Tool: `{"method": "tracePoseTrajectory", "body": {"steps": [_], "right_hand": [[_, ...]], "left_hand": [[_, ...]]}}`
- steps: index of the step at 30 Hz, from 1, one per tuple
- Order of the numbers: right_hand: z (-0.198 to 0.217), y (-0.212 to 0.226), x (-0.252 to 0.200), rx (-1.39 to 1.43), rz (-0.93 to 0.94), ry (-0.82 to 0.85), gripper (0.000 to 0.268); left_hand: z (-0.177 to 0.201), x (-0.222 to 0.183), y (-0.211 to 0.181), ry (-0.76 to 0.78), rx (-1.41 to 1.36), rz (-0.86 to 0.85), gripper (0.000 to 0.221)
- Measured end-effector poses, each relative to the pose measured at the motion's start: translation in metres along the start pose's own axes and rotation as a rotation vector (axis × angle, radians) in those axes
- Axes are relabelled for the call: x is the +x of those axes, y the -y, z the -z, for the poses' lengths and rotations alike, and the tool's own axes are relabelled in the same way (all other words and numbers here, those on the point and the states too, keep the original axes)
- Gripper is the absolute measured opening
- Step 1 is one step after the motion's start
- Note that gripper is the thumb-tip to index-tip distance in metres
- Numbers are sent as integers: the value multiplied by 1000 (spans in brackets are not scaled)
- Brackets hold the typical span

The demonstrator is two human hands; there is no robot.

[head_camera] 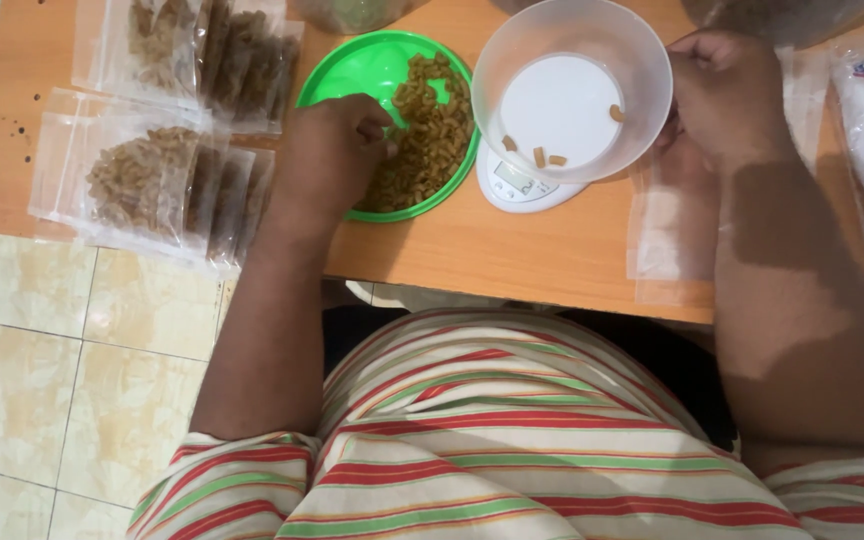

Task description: Transferring small food pellets from a plate to a digital scale and then pouring them into a packaging bag.

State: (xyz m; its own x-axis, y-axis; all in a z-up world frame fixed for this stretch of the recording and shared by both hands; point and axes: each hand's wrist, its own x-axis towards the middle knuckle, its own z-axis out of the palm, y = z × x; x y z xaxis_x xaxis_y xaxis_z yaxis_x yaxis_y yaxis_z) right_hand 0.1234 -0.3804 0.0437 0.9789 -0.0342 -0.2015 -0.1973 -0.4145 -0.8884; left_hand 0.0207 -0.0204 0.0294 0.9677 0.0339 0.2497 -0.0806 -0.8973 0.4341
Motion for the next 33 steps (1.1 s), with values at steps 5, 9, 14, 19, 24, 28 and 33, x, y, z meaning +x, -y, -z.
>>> {"method": "tracePoseTrajectory", "body": {"steps": [5,9,14,19,24,28,33], "right_hand": [[3,5,-5,-21,22,19,11],[3,4,-5,-42,40,19,14],[1,0,-1,-13,7,12,8],[3,4,-3,6,-23,13,10],[1,4,-2,-20,0,20,10],[1,5,-2,-56,-12,15,10],[0,1,0,-19,1,7,8]], "left_hand": [[8,13,-12,-96,-33,-118,19],[41,30,-73,-126,-113,-389,8],[-3,61,-111,72,-5,-641,22],[-20,77,-127,375,152,-545,46],[-9,73,-129,488,147,-376,49],[10,68,-109,240,87,-643,28],[43,55,-70,-96,-89,-590,14]]}}
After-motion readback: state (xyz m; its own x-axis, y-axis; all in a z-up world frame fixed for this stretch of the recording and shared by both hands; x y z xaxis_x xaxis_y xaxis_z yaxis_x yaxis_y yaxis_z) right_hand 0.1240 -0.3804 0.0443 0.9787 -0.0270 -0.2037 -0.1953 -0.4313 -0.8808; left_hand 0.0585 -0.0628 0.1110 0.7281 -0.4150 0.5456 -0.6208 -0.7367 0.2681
